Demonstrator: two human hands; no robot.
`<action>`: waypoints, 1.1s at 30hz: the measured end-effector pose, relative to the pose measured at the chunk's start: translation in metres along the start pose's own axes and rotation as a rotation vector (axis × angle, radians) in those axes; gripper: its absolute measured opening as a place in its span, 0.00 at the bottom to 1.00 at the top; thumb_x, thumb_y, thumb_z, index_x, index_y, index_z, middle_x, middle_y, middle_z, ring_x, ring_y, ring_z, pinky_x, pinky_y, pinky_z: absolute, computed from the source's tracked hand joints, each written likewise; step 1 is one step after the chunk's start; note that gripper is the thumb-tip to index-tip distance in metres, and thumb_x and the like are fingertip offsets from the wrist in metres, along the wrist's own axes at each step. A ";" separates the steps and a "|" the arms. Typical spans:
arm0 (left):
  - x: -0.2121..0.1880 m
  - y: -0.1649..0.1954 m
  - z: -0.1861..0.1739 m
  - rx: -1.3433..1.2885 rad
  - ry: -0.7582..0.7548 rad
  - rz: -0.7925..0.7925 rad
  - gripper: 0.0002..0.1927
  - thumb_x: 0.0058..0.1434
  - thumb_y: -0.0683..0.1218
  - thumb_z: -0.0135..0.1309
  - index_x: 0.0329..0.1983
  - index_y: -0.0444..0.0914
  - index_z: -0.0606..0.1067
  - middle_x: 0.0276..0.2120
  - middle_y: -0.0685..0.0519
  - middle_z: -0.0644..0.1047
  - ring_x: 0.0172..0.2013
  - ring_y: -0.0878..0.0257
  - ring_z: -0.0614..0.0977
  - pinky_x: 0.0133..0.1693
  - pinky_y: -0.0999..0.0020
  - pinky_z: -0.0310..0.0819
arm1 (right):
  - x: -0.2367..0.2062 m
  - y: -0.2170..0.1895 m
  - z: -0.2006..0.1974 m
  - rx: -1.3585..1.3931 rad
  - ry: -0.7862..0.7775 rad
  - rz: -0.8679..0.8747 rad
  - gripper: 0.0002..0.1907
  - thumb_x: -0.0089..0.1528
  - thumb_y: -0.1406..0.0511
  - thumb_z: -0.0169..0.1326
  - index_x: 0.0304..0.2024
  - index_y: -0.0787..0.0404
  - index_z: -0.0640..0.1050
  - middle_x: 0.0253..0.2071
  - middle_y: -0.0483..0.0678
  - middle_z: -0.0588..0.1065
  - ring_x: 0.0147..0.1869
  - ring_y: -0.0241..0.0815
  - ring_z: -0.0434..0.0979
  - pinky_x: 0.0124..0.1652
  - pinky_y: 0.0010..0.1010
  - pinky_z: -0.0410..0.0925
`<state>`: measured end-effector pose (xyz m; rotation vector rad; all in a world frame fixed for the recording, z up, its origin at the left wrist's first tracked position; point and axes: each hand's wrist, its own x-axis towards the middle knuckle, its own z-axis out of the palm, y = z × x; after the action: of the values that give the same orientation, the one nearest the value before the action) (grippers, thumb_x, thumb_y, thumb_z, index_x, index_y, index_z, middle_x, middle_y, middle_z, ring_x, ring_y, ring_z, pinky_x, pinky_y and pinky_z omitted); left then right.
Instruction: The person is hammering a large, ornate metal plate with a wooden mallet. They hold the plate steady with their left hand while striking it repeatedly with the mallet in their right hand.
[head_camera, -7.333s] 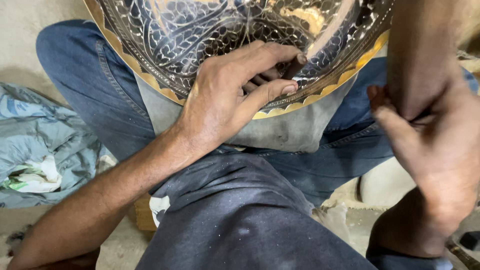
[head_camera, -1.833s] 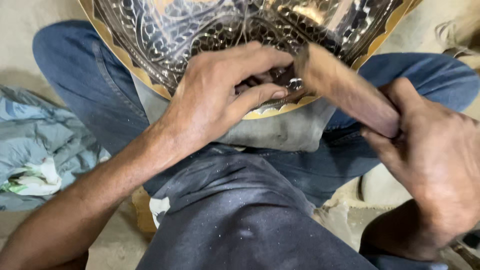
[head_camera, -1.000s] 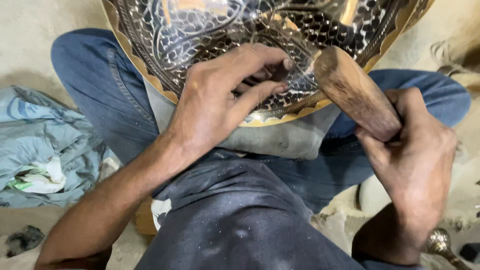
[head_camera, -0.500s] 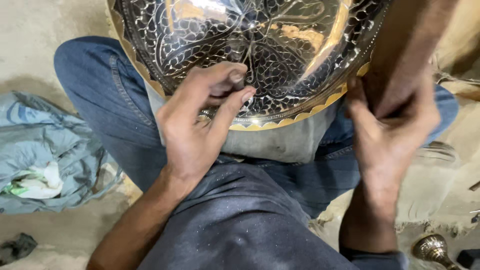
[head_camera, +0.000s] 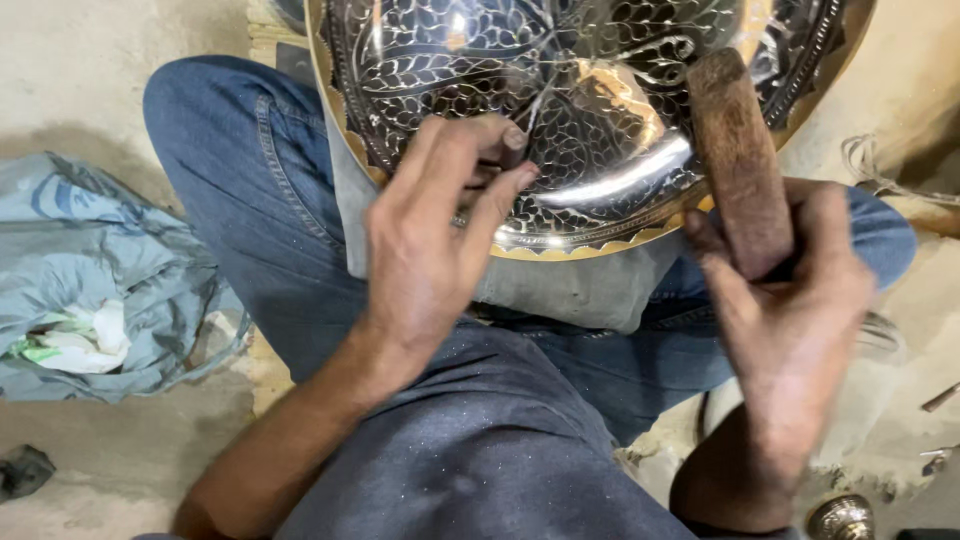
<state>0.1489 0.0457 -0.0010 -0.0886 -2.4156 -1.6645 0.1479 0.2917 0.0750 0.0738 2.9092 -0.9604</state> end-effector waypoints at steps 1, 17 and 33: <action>-0.002 0.002 0.002 -0.001 0.031 -0.030 0.12 0.74 0.38 0.60 0.58 0.35 0.74 0.47 0.49 0.79 0.46 0.60 0.87 0.43 0.71 0.87 | 0.004 -0.003 -0.004 -0.046 -0.008 0.000 0.18 0.68 0.66 0.66 0.51 0.64 0.70 0.47 0.49 0.78 0.47 0.36 0.81 0.47 0.29 0.76; -0.010 0.013 0.001 0.031 0.108 -0.023 0.17 0.72 0.32 0.58 0.61 0.33 0.69 0.47 0.47 0.79 0.46 0.61 0.86 0.47 0.70 0.86 | 0.059 -0.076 -0.037 -0.839 -0.146 -0.662 0.18 0.65 0.68 0.68 0.54 0.62 0.77 0.45 0.48 0.75 0.50 0.44 0.75 0.51 0.32 0.70; -0.008 0.015 -0.002 0.015 0.099 -0.093 0.16 0.68 0.32 0.58 0.57 0.31 0.70 0.48 0.45 0.80 0.47 0.58 0.87 0.48 0.67 0.86 | 0.078 -0.092 -0.027 -0.756 -0.222 -0.650 0.22 0.50 0.73 0.68 0.46 0.66 0.76 0.41 0.54 0.78 0.43 0.53 0.80 0.41 0.38 0.74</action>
<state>0.1594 0.0498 0.0119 0.1074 -2.3920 -1.6480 0.0627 0.2351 0.1443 -0.9809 2.8830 0.1698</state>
